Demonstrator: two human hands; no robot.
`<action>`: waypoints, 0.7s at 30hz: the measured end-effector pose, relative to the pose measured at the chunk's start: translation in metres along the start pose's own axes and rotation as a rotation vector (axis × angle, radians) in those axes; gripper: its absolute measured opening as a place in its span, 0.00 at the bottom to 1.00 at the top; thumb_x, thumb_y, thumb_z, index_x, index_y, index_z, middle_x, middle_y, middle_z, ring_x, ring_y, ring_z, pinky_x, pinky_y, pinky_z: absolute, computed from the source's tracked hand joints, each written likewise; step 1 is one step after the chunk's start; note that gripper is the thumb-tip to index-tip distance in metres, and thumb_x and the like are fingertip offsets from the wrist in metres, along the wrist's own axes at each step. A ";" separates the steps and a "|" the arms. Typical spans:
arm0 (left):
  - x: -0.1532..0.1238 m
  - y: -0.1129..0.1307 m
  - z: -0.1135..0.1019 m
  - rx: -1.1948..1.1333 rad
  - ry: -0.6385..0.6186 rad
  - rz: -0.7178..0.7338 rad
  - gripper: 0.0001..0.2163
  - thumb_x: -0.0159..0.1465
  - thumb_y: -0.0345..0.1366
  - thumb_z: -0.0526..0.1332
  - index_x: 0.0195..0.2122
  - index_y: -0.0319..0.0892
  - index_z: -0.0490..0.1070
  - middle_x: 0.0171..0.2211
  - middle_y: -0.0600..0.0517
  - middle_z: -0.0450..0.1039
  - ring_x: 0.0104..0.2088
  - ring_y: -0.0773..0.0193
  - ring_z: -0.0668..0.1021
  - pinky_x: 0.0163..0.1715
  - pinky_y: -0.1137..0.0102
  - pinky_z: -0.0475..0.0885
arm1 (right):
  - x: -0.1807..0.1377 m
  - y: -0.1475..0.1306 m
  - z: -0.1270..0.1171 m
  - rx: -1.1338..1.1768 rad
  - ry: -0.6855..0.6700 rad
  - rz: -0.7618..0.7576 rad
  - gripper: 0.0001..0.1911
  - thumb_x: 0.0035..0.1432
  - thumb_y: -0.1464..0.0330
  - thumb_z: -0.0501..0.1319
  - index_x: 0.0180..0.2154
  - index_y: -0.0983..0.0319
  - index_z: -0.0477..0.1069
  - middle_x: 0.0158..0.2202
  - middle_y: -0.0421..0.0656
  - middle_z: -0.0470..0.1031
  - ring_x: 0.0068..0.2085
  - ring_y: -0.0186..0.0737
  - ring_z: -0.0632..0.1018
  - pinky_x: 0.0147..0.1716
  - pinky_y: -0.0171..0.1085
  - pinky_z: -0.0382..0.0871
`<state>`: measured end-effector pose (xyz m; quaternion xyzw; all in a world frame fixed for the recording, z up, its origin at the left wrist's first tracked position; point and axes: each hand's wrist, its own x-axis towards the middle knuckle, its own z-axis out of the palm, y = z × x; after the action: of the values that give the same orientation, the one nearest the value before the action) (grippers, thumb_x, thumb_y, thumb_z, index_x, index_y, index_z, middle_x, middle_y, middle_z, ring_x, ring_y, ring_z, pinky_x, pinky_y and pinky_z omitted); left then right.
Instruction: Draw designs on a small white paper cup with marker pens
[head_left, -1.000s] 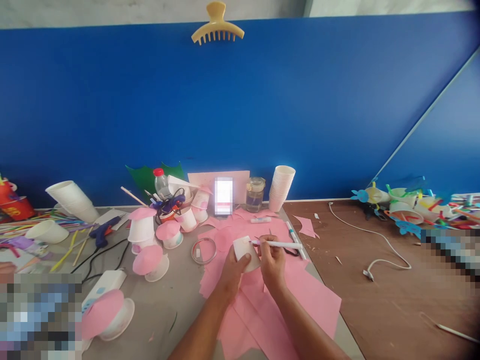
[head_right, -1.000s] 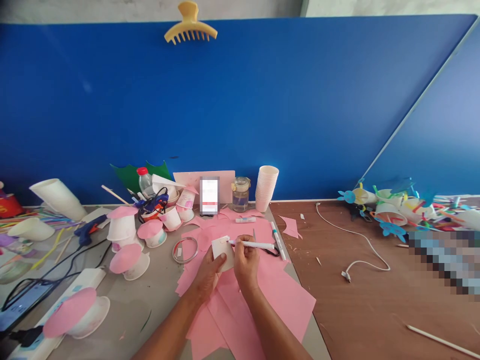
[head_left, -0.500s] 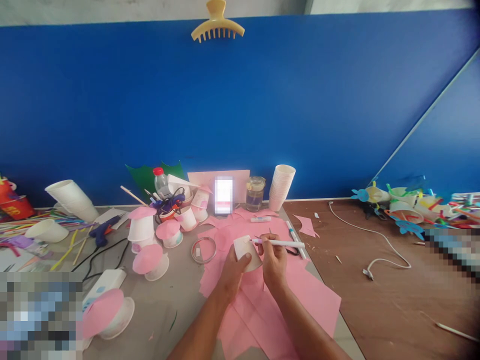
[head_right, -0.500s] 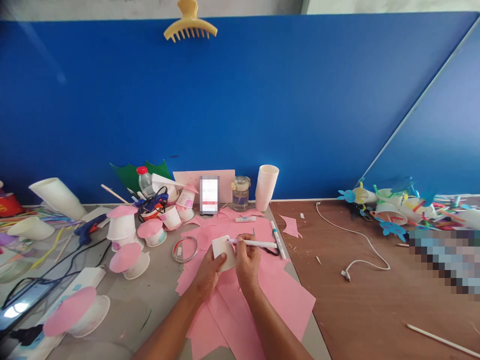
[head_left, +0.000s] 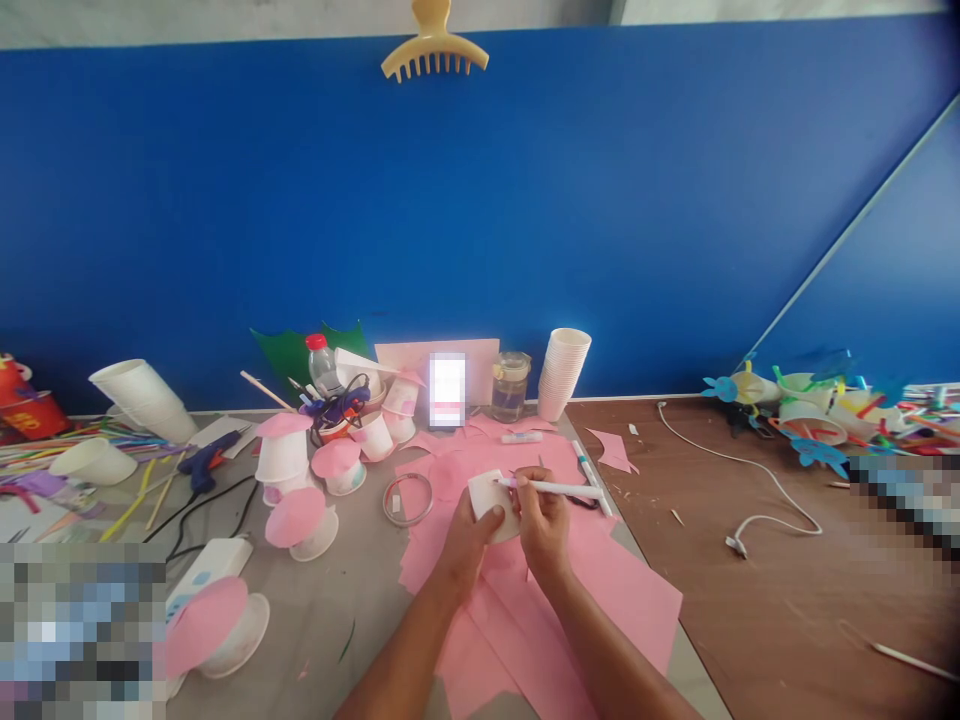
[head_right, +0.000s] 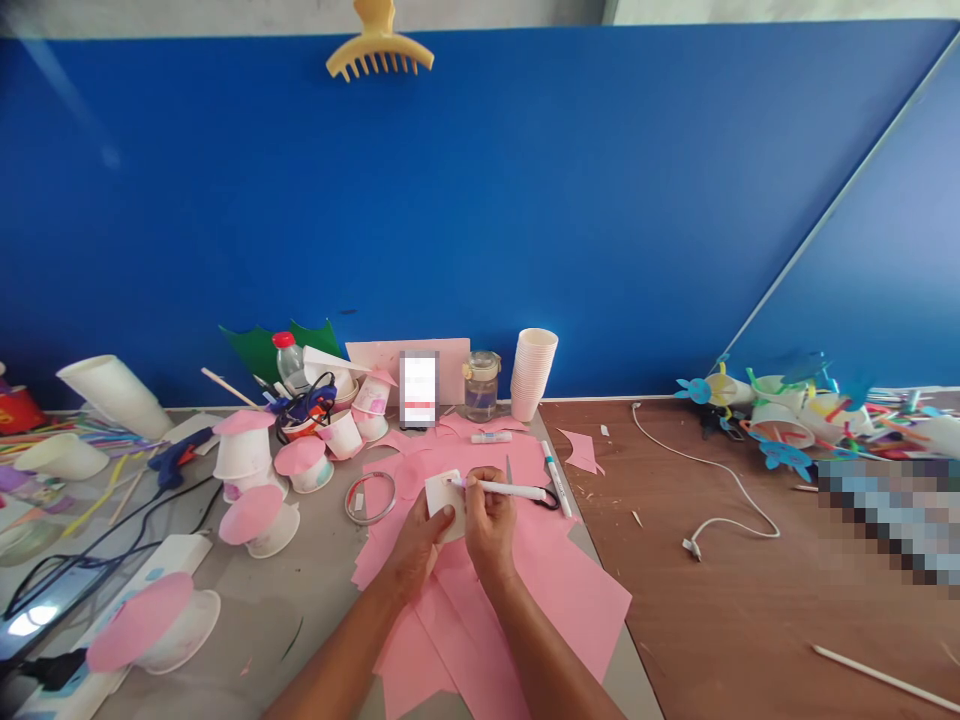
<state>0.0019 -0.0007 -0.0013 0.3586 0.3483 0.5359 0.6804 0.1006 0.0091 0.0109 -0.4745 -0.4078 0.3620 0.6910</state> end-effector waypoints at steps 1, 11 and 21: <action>0.000 0.001 0.001 0.002 0.008 -0.003 0.23 0.53 0.41 0.69 0.48 0.41 0.70 0.44 0.45 0.75 0.45 0.53 0.75 0.43 0.63 0.69 | 0.000 0.000 0.000 0.002 -0.006 -0.001 0.10 0.56 0.60 0.58 0.29 0.60 0.66 0.22 0.36 0.65 0.25 0.35 0.68 0.23 0.34 0.62; 0.002 -0.003 -0.002 0.001 0.023 0.003 0.23 0.52 0.41 0.70 0.48 0.42 0.71 0.44 0.46 0.75 0.45 0.53 0.75 0.44 0.63 0.69 | -0.001 -0.003 0.000 -0.037 0.013 -0.008 0.10 0.54 0.60 0.60 0.28 0.60 0.67 0.21 0.36 0.66 0.24 0.35 0.68 0.24 0.34 0.63; 0.001 -0.001 -0.001 -0.033 -0.004 0.009 0.22 0.53 0.40 0.69 0.49 0.42 0.71 0.48 0.44 0.75 0.49 0.50 0.74 0.48 0.61 0.68 | 0.006 0.005 0.002 0.132 0.067 0.092 0.09 0.54 0.62 0.61 0.29 0.60 0.65 0.16 0.31 0.62 0.20 0.32 0.66 0.27 0.35 0.66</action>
<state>0.0018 0.0003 -0.0031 0.3498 0.3364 0.5438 0.6846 0.1008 0.0163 0.0082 -0.4577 -0.3377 0.4035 0.7167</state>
